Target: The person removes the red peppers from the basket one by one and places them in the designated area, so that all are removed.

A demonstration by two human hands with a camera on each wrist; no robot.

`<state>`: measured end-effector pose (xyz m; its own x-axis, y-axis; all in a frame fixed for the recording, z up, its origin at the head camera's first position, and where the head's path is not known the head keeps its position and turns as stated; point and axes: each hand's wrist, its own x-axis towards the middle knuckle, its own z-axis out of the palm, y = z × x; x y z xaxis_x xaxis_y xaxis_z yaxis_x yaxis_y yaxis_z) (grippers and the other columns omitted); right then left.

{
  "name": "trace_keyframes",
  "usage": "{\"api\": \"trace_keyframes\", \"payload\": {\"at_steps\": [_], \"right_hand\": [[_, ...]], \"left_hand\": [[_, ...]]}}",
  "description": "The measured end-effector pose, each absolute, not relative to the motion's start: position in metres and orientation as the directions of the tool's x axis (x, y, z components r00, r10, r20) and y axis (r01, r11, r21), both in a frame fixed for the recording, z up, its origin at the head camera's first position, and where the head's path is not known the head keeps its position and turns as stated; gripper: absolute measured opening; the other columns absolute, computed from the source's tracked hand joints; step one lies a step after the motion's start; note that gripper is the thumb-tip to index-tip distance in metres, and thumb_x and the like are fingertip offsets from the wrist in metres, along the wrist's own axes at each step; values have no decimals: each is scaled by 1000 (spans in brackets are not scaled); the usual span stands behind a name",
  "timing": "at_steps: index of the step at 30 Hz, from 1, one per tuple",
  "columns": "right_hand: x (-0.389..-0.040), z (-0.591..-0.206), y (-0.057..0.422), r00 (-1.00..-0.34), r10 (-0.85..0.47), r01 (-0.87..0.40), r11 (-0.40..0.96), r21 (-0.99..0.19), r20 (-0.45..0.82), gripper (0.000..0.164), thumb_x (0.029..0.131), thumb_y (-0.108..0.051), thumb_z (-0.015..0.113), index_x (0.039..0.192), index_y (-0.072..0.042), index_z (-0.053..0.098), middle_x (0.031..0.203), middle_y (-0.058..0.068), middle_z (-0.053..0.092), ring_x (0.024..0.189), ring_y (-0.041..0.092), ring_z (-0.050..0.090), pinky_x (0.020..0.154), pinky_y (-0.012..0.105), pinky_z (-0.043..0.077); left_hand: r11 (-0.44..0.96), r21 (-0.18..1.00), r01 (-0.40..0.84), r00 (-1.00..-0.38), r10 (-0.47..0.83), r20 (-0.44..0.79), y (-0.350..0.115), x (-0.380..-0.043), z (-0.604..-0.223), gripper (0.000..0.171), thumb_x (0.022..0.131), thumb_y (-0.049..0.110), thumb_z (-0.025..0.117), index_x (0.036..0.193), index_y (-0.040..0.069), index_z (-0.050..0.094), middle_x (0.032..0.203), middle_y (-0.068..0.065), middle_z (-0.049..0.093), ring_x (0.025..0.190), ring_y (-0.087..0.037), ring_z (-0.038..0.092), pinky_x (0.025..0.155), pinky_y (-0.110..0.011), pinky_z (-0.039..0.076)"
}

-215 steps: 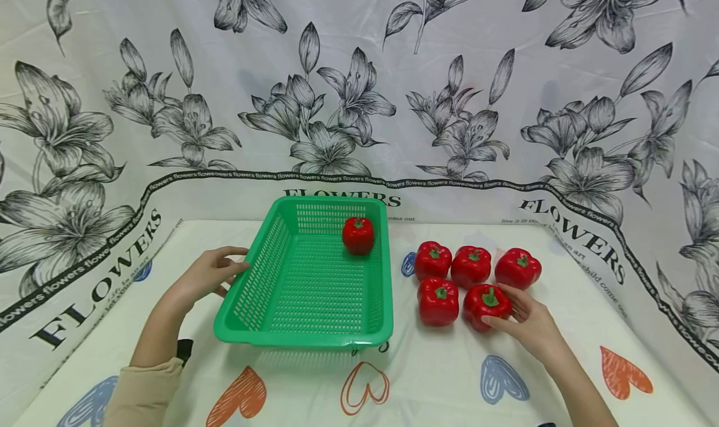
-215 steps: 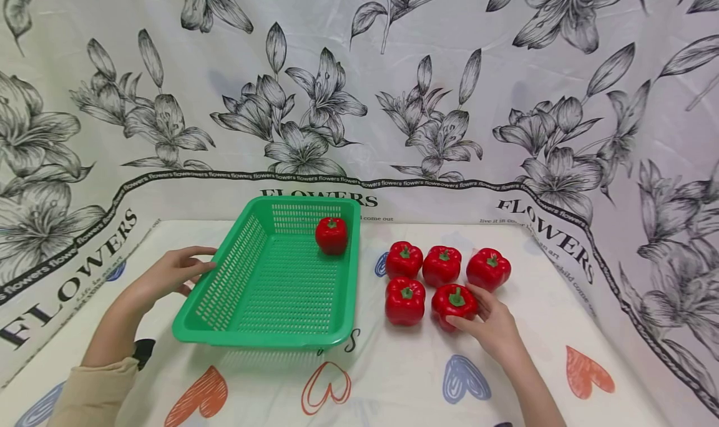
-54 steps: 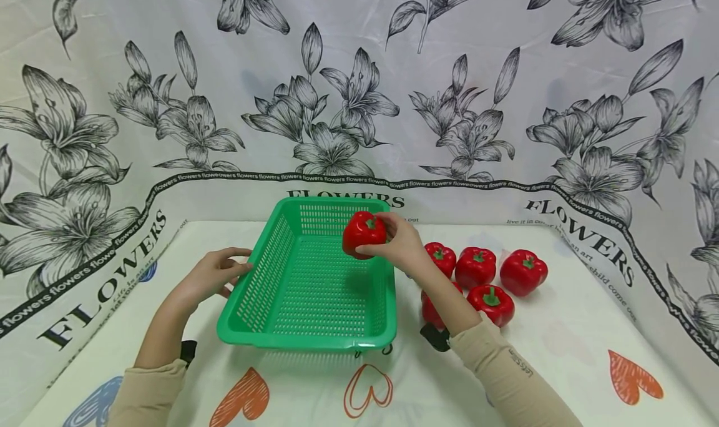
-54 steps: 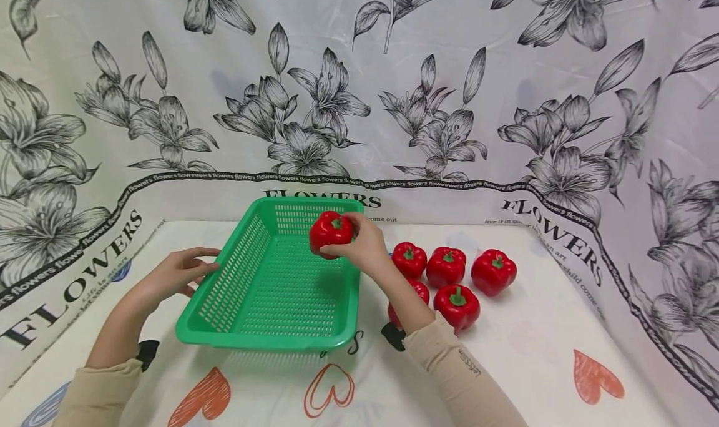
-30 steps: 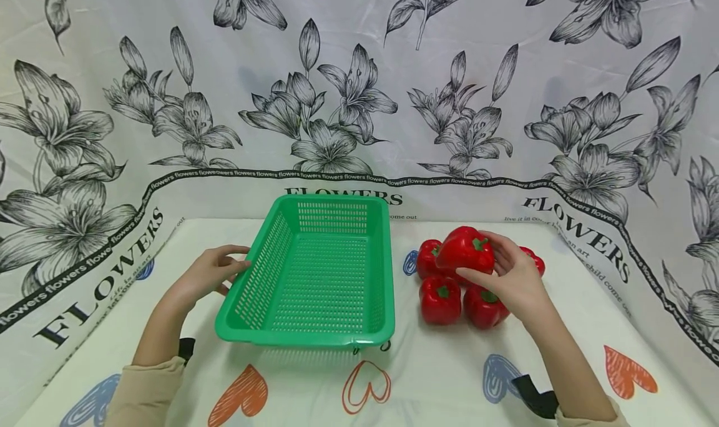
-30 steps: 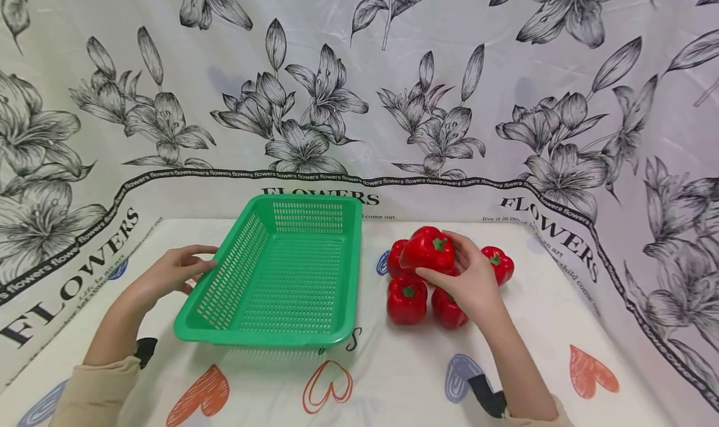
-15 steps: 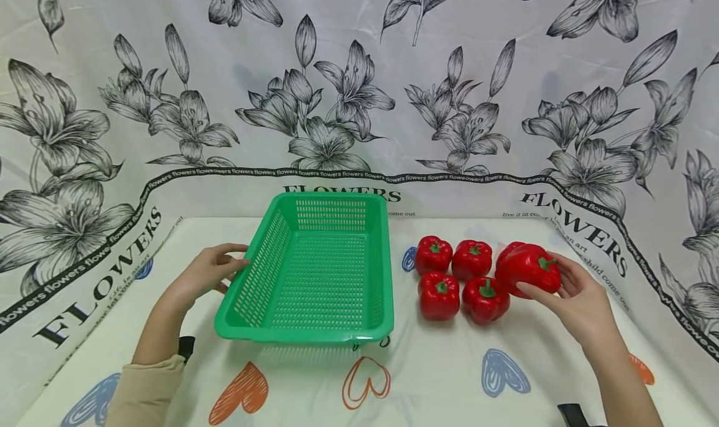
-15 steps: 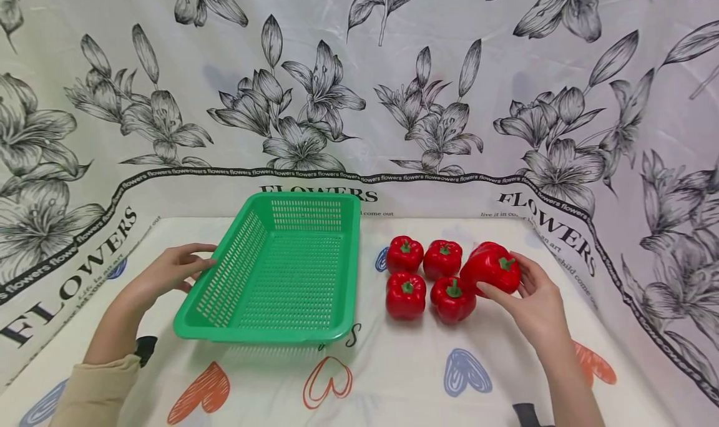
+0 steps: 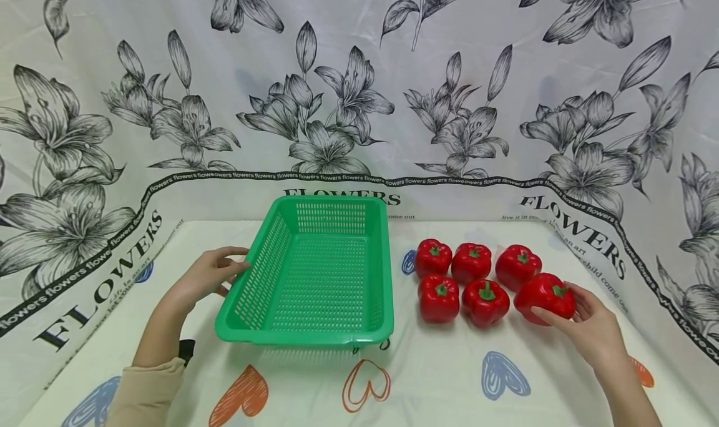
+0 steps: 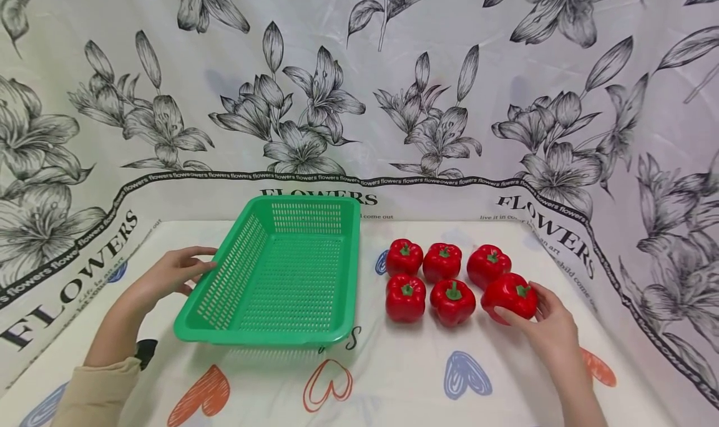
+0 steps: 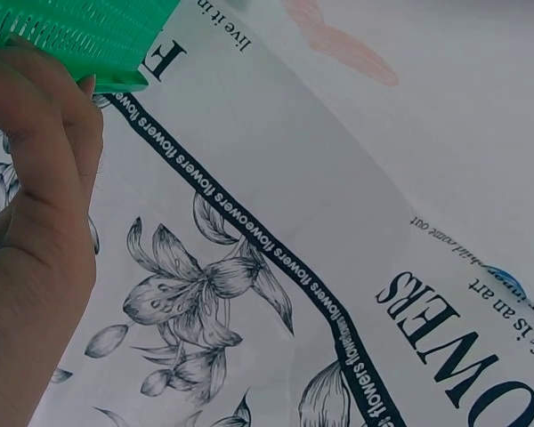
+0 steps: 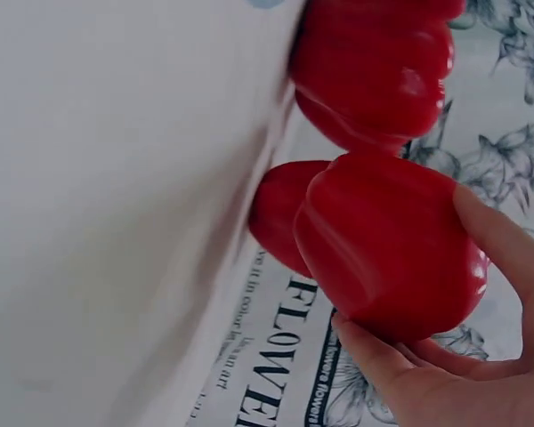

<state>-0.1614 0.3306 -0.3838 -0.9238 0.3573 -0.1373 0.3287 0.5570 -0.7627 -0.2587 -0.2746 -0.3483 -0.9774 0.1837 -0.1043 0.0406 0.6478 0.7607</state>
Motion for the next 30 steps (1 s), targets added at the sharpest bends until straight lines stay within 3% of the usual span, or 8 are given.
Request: {"api": "trace_keyframes", "payload": {"at_steps": [6,30], "right_hand": [[-165,-393,330,-919,359,352,566,-745,-161,102,88,-41,71,154,3,8,155,34,17,142,52,23,109,61,34],[-166,-397,329,-949,256,310,640,-703,-186,110,85,-42,73,154,4,1,155,36,14,139,58,19,111,64,30]], "left_hand": [[650,759,44,-978,183,-100,-275,-258,-350,56,101,26,53,144,-7,37,108,-25,68,80,-16,66,65,-34,60],[649,759,50,-979,183,-92,-276,-258,-351,57,101,28,53,144,-7,37,109,-25,67,79,-15,66,64,-33,59]]}}
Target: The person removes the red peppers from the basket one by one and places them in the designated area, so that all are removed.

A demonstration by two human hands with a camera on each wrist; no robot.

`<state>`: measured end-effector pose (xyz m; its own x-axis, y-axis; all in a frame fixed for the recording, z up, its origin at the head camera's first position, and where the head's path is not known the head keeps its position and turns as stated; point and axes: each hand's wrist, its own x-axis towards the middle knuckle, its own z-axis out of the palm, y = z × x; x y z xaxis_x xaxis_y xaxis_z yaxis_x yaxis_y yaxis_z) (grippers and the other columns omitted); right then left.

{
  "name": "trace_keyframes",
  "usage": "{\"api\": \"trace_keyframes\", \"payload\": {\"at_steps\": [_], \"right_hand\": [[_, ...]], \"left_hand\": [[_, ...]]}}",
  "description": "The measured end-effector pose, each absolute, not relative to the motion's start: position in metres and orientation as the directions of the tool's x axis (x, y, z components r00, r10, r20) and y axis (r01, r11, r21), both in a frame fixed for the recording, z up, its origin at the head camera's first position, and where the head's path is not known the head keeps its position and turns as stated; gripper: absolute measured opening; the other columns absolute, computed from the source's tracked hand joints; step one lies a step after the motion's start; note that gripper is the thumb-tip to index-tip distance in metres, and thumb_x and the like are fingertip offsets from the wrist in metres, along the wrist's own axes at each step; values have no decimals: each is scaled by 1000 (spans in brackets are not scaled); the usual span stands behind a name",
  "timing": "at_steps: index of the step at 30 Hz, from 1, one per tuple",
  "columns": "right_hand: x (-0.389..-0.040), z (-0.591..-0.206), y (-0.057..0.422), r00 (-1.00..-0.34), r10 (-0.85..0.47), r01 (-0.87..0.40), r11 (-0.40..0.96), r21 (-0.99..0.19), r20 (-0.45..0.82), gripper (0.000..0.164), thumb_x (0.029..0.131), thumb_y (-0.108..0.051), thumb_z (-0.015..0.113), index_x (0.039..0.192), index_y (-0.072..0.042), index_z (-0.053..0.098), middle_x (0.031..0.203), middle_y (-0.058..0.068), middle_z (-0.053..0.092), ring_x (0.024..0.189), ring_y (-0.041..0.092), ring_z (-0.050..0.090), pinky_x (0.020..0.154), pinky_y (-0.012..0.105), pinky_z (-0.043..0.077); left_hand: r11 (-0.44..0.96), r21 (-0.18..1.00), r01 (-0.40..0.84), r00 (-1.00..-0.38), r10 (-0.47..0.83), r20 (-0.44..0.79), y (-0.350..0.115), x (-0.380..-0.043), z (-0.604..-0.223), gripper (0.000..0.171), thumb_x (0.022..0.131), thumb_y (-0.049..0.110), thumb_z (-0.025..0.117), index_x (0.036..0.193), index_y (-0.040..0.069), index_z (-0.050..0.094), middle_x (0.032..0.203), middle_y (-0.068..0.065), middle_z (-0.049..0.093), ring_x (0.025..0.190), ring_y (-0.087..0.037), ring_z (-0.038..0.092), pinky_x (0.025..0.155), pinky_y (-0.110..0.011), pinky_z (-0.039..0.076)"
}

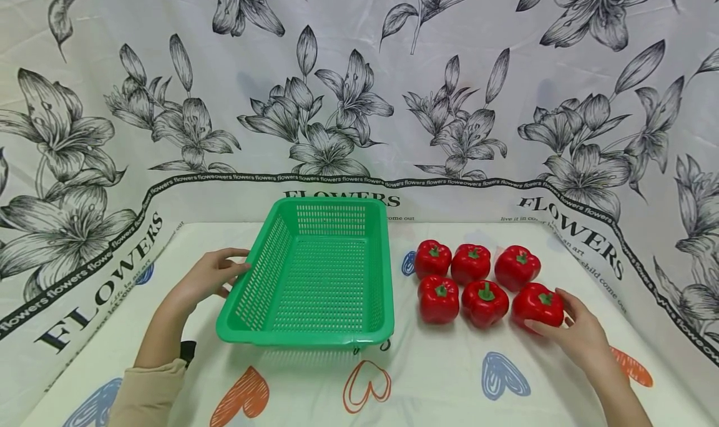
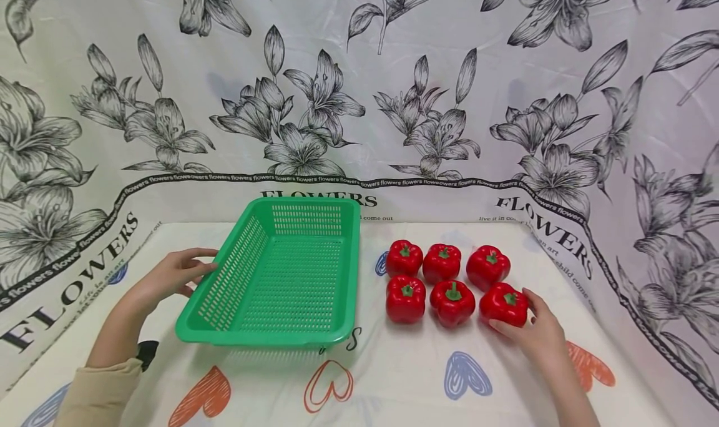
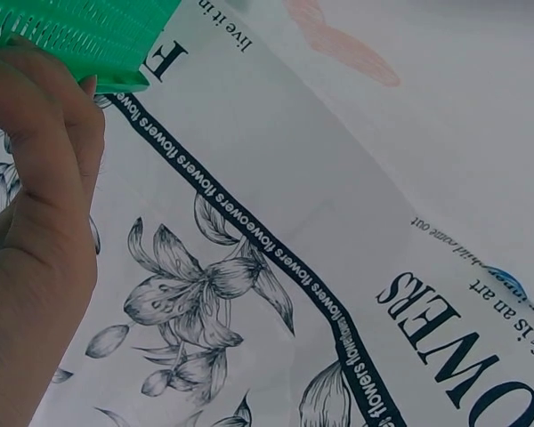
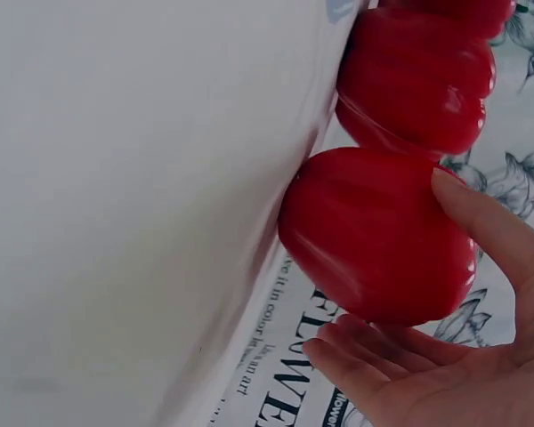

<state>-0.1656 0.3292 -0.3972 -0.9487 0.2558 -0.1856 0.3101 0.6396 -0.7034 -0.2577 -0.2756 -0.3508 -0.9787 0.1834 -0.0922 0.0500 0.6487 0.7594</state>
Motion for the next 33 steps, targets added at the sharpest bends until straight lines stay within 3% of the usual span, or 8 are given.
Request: {"api": "trace_keyframes", "payload": {"at_steps": [5,11,17,20,24,26,29,33], "right_hand": [[-165,-398,328,-959,225,282,667,-690,-175,108,85,-42,73,153,6,3,154,37,17,138,57,23,112,63,29],[-171,-389,315,-961,240,268,703,-658,-135,106,89,-56,62,155,3,3,155,36,13,137,58,21,109,68,29],[-188,-378,279,-974,207,103,768,-632,94,98,93,-57,55,154,5,10,156,36,11,143,55,10,109,74,19],[-202,-374,257,-968,139,-1,828,-561,207,91,94,-56,54,153,3,17,157,34,12,146,52,6,112,73,11],[-221,-367,231,-966,44,-77,891,-448,254,87,94,-58,49,155,-3,20,159,30,13,147,50,5,114,72,5],[-231,-363,219,-971,9,-93,907,-411,240,86,95,-59,48,156,-6,19,161,27,11,148,49,4,114,73,4],[-246,-357,203,-976,-34,-114,920,-374,215,82,95,-56,49,157,-10,18,162,24,9,149,47,3,114,73,2],[-262,-351,185,-981,-78,-138,926,-352,178,79,96,-54,49,157,-15,17,164,20,6,149,46,-2,114,72,-3]], "left_hand": [[651,758,50,-978,185,-95,-278,-256,-353,57,101,28,52,144,-6,37,108,-23,68,79,-14,65,64,-33,58],[651,758,50,-979,181,-91,-282,-256,-356,58,101,28,53,144,-7,37,107,-23,68,77,-15,65,62,-33,58],[656,752,64,-980,184,-76,-284,-257,-358,57,101,27,53,144,-8,37,106,-23,68,76,-15,64,60,-32,58],[663,745,76,-980,187,-66,-284,-257,-359,57,101,27,53,143,-9,38,105,-23,68,75,-15,64,60,-32,58],[688,719,103,-980,192,-43,-285,-258,-359,56,102,28,51,142,-11,39,107,-27,66,76,-15,64,60,-32,58],[705,701,107,-984,178,-29,-284,-258,-359,56,103,28,48,142,-10,39,111,-29,64,80,-20,66,62,-33,59],[771,624,128,-988,150,17,-283,-260,-358,57,105,33,42,142,-10,38,118,-34,60,93,-37,66,71,-42,59],[870,470,150,-989,131,73,-283,-263,-358,62,106,39,36,145,-9,35,137,-40,44,123,-57,44,93,-65,46]]}}
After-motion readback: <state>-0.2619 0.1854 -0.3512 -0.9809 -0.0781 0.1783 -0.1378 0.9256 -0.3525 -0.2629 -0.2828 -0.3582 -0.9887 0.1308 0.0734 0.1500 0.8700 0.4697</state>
